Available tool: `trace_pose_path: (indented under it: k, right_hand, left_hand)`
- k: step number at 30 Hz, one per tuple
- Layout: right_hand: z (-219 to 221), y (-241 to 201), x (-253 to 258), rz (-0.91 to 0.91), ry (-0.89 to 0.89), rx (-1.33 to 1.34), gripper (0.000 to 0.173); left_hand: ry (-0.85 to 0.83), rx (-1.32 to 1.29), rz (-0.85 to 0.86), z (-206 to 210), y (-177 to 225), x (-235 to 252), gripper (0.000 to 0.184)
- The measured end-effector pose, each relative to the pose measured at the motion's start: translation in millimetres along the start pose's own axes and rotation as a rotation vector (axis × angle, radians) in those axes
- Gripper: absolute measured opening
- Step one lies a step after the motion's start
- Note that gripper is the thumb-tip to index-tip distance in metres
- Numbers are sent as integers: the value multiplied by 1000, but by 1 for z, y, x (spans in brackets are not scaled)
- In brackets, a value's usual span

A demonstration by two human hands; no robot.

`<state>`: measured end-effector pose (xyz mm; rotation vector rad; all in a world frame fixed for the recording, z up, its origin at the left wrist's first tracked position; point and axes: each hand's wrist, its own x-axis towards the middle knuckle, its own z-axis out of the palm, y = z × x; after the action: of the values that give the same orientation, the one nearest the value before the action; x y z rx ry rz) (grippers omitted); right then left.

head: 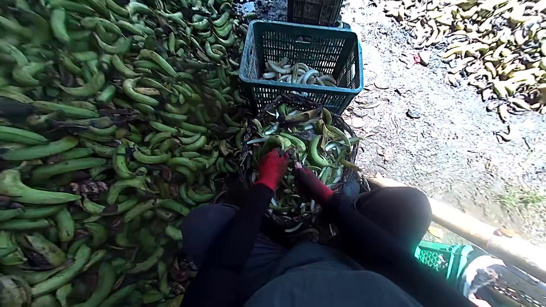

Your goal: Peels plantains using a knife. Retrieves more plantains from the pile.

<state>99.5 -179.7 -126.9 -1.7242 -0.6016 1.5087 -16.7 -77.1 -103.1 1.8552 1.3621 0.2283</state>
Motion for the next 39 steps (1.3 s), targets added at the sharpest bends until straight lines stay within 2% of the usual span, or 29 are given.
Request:
trace_pose_path:
  k: [6,11,17,22,24,26,28,30,31,33,35,39]
  right_hand:
    - [13,-9,-12,-55,32,13,47]
    - [25,-5,21,-133,71,-118,50]
    - [19,-27,31,18,-17,-44,55]
    - [19,-8,2,-114,-46,-194,53]
    - [10,7,-21,-109,-85,-153,51]
    - [-9,17,-38,-128,-69,-66,53]
    - [-29,21,-49,-139,-3,24,54]
    - [-50,14,-56,-165,78,54,49]
    - [-60,10,-57,-190,115,27,47]
    - [-76,3,-56,-259,164,-77,47]
    - [-85,-5,-56,-273,162,-183,52]
    - [-86,-15,-49,-240,169,-484,46]
  left_hand:
    - [42,-186,-122,-9,1,1,52]
    - [73,-311,-198,-14,0,23,49]
    - [61,-163,-175,-11,0,22,48]
    - [209,-242,-222,-34,-8,28,52]
    - [299,-329,-177,-40,-18,20,55]
    - [342,-409,-54,-53,-14,8,58]
    - [329,-514,96,-65,-3,-1,59]
    - [249,-555,159,-74,18,-1,55]
    - [179,-503,158,-78,30,2,50]
    - [45,-145,132,-73,44,10,39]
    - [-89,195,146,-47,45,16,36]
    - [-211,417,239,-3,28,22,39]
